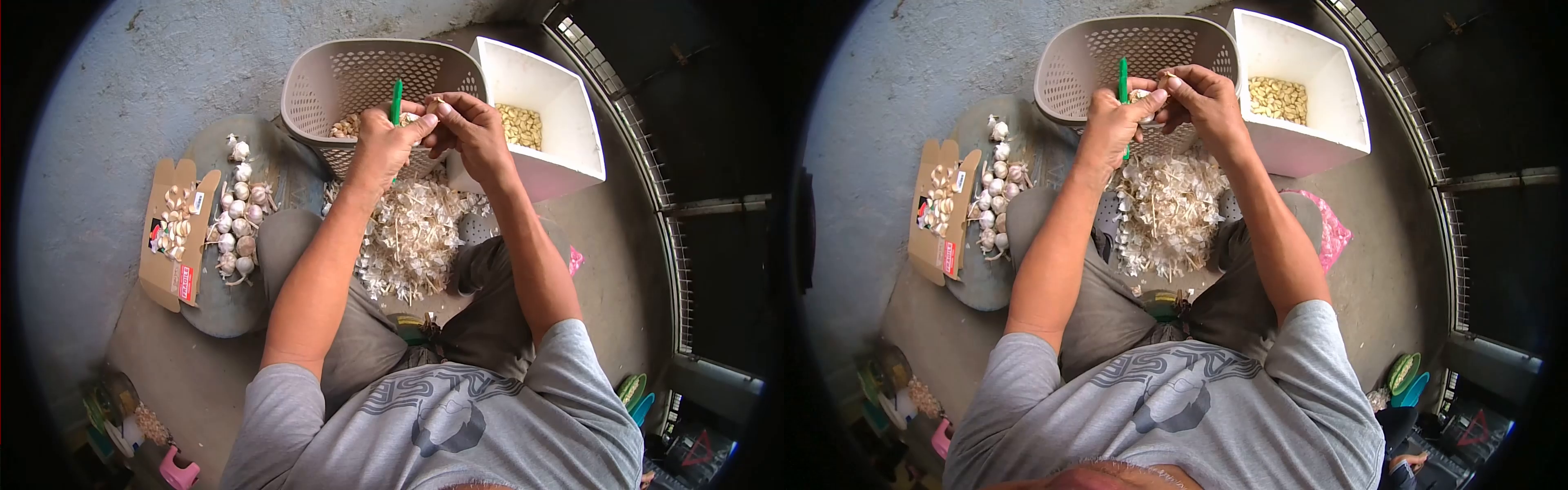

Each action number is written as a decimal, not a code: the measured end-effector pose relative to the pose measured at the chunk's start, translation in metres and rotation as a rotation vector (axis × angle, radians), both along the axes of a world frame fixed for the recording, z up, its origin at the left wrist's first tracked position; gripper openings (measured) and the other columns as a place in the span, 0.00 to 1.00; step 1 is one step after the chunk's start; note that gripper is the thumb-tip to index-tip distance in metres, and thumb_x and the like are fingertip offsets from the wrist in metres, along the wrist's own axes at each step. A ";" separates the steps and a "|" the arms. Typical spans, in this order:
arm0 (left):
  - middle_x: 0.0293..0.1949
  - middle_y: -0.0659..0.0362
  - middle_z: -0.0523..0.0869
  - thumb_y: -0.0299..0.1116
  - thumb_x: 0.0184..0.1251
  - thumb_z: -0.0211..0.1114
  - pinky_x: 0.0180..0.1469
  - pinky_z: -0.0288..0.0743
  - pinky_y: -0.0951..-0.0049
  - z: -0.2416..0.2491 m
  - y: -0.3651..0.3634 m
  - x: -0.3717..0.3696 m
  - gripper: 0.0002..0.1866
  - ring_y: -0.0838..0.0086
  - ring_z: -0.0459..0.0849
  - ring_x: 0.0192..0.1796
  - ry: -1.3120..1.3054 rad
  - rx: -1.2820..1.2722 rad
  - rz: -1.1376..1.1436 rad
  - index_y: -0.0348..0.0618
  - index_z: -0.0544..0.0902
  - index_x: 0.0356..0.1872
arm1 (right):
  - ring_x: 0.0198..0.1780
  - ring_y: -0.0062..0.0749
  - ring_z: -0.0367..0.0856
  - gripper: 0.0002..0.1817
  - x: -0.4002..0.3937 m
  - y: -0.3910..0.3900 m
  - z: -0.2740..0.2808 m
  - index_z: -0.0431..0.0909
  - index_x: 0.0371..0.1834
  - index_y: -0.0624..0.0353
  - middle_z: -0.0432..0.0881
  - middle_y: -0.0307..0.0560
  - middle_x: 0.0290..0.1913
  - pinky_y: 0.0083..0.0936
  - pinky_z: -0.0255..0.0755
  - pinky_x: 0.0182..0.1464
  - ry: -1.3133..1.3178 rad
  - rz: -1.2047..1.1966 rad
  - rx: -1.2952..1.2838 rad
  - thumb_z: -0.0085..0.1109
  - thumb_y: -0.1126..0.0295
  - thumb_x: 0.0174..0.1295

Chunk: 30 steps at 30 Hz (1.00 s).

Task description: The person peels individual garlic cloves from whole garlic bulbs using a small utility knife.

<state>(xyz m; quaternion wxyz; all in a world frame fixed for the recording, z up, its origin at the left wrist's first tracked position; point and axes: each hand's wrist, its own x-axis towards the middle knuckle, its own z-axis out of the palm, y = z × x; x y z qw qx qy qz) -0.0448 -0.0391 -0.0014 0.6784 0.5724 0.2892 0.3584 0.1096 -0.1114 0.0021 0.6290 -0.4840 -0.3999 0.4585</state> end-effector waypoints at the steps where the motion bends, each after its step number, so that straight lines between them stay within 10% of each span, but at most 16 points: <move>1: 0.28 0.61 0.89 0.38 0.65 0.76 0.21 0.66 0.83 0.001 -0.002 0.001 0.14 0.85 0.81 0.24 -0.022 0.015 -0.007 0.38 0.88 0.43 | 0.33 0.27 0.88 0.12 -0.001 0.000 0.000 0.78 0.52 0.68 0.87 0.48 0.37 0.25 0.85 0.32 -0.005 -0.013 -0.010 0.56 0.69 0.77; 10: 0.29 0.60 0.89 0.35 0.66 0.75 0.21 0.70 0.82 -0.003 0.003 -0.002 0.12 0.84 0.85 0.27 -0.039 -0.096 -0.017 0.38 0.88 0.43 | 0.24 0.22 0.82 0.11 -0.006 0.002 -0.007 0.78 0.42 0.62 0.83 0.42 0.30 0.19 0.71 0.21 0.153 -0.058 0.012 0.58 0.64 0.77; 19: 0.34 0.57 0.91 0.32 0.70 0.71 0.45 0.81 0.73 -0.001 0.000 0.004 0.09 0.74 0.89 0.38 0.047 0.565 0.163 0.37 0.89 0.44 | 0.15 0.16 0.67 0.13 -0.010 0.002 -0.005 0.75 0.46 0.59 0.74 0.36 0.24 0.16 0.60 0.14 0.250 -0.044 -0.122 0.54 0.59 0.79; 30: 0.35 0.59 0.90 0.26 0.68 0.70 0.39 0.76 0.77 -0.002 0.000 0.003 0.06 0.77 0.85 0.35 -0.146 -0.120 0.105 0.33 0.89 0.41 | 0.29 0.17 0.71 0.17 -0.002 0.004 -0.006 0.79 0.36 0.65 0.80 0.36 0.27 0.23 0.69 0.30 -0.577 -0.099 0.130 0.62 0.60 0.76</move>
